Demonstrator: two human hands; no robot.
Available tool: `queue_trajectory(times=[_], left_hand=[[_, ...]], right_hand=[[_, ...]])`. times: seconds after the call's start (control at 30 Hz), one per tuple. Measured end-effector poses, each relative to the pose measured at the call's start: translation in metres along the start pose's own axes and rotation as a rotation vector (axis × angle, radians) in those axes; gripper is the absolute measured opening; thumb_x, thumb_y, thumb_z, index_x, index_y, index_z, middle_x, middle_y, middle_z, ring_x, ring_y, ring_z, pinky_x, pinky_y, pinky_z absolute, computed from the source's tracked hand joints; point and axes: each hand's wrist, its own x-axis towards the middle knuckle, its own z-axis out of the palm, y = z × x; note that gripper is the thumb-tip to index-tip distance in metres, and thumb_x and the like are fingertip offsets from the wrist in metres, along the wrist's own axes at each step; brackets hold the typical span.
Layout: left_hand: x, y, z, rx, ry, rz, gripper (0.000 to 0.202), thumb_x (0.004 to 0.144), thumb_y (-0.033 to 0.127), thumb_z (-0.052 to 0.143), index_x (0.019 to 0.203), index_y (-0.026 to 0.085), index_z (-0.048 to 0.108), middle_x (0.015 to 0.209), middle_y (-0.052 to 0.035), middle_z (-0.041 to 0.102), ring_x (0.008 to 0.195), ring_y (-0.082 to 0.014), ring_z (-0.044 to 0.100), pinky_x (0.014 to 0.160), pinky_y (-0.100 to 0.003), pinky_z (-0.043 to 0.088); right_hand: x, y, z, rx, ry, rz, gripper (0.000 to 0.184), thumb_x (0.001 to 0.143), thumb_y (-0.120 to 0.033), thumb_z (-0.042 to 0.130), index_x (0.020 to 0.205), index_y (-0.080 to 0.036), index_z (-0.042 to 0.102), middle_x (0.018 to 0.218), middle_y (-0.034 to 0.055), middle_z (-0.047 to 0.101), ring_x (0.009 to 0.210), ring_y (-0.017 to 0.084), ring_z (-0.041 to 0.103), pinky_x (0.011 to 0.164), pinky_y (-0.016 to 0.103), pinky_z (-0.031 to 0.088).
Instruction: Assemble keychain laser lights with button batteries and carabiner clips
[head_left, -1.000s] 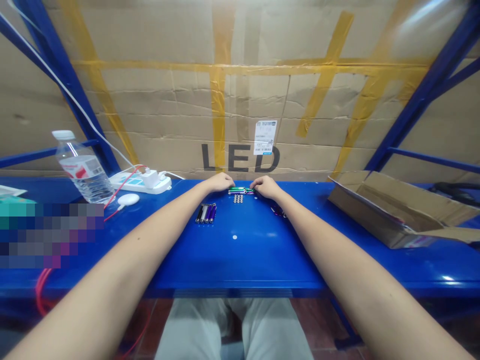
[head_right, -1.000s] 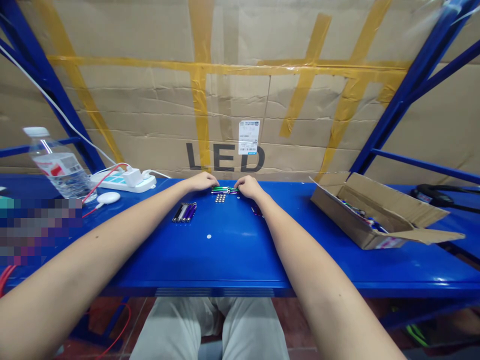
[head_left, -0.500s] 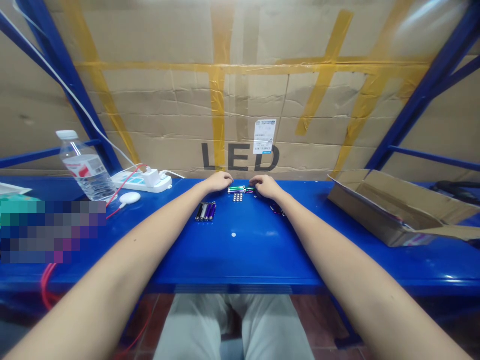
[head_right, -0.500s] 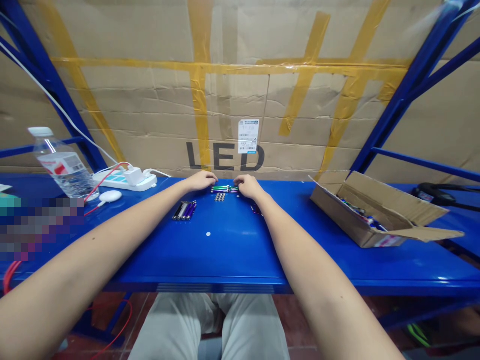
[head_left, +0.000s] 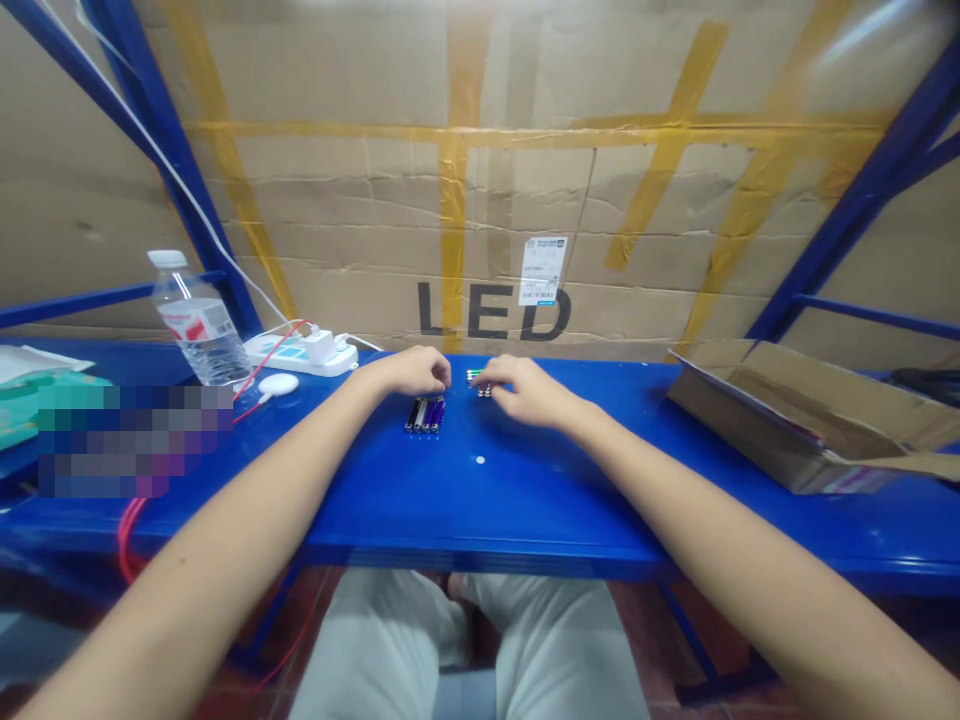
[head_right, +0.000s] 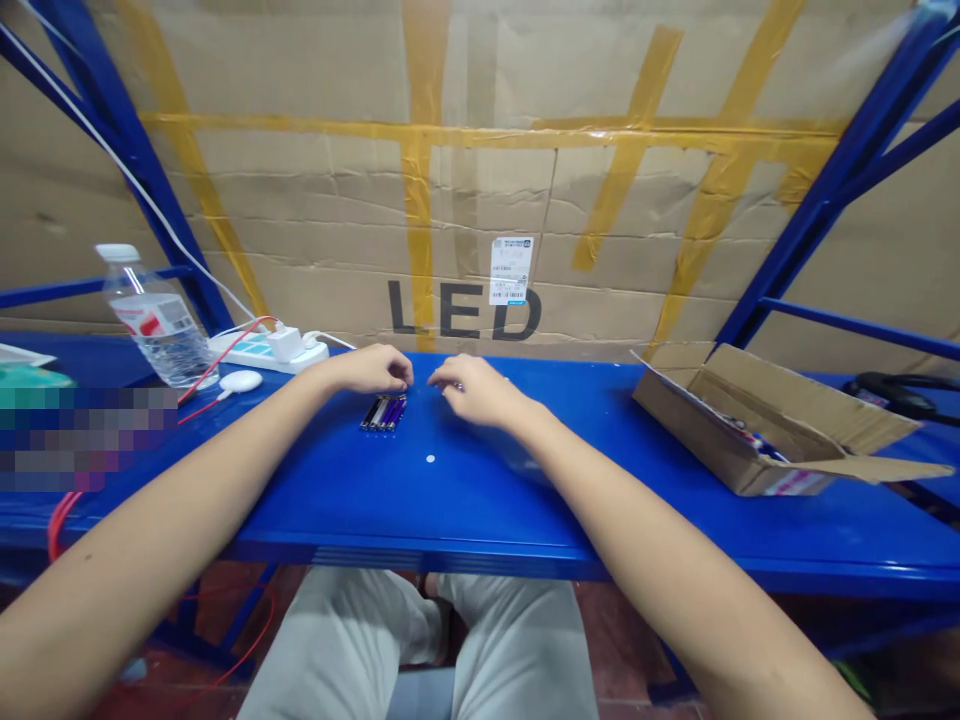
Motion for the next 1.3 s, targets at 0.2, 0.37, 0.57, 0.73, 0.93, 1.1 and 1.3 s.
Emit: queue_trajectory(times=[0.2,0.37,0.57,0.73,0.93,1.1,1.3], left_hand=[[0.001,-0.003,0.0,0.028,-0.085,-0.022,0.014,0.063,0.017,0.062,0.07,0.021,0.074,0.07,-0.0008,0.072,0.065,-0.0165,0.062,0.061,-0.025,0.042],[0.004,-0.01,0.004,0.019,-0.112,-0.034,0.017,0.064,0.02,0.061,0.074,0.02,0.075,0.072,-0.0019,0.073,0.066,-0.017,0.061,0.062,-0.026,0.042],[0.008,-0.011,0.011,0.006,-0.071,-0.023,0.017,0.066,0.022,0.061,0.074,0.019,0.075,0.07,-0.0021,0.071,0.064,-0.0165,0.059,0.06,-0.026,0.04],[0.006,-0.001,0.012,0.011,-0.107,-0.001,0.018,0.071,0.023,0.06,0.079,0.018,0.076,0.075,-0.0029,0.073,0.067,-0.0165,0.061,0.064,-0.026,0.042],[0.0,0.02,0.015,0.022,-0.187,0.044,0.02,0.076,0.023,0.06,0.086,0.017,0.076,0.082,-0.0031,0.074,0.071,-0.0159,0.06,0.067,-0.026,0.042],[0.0,0.027,0.016,0.073,-0.137,0.084,0.019,0.081,0.024,0.057,0.086,0.017,0.074,0.089,-0.005,0.075,0.079,-0.017,0.064,0.072,-0.026,0.043],[-0.006,0.04,0.013,0.105,-0.114,0.14,0.023,0.081,0.021,0.057,0.095,0.018,0.075,0.096,-0.0057,0.075,0.085,-0.0178,0.065,0.075,-0.027,0.044]], right_hand=[[0.004,-0.024,0.029,-0.057,-0.184,-0.11,0.045,0.09,-0.007,0.046,0.13,-0.016,0.065,0.117,0.013,0.069,0.105,0.023,0.063,0.096,0.038,0.047],[0.004,-0.021,0.037,-0.118,-0.191,-0.114,0.046,0.092,-0.01,0.046,0.134,-0.019,0.062,0.113,0.0128,0.068,0.104,0.023,0.06,0.094,0.038,0.046],[0.006,-0.023,0.036,-0.124,-0.207,-0.088,0.041,0.09,-0.008,0.047,0.124,-0.017,0.067,0.113,0.0136,0.066,0.103,0.023,0.06,0.094,0.037,0.045],[0.002,-0.022,0.02,0.04,-0.245,-0.038,0.034,0.083,-0.002,0.047,0.101,-0.016,0.072,0.101,0.009,0.072,0.094,0.019,0.063,0.087,0.032,0.046],[-0.001,-0.009,-0.017,0.224,-0.265,0.144,0.032,0.075,-0.003,0.048,0.089,-0.017,0.073,0.083,0.0021,0.072,0.079,0.016,0.063,0.073,0.027,0.046],[-0.012,0.025,-0.052,0.191,-0.03,0.366,0.029,0.074,-0.005,0.047,0.087,-0.015,0.071,0.079,0.0046,0.071,0.077,0.017,0.063,0.072,0.027,0.046],[-0.026,0.051,-0.05,-0.028,-0.147,0.466,0.023,0.075,-0.01,0.054,0.087,-0.016,0.073,0.089,0.0063,0.073,0.079,0.018,0.062,0.07,0.027,0.044]])
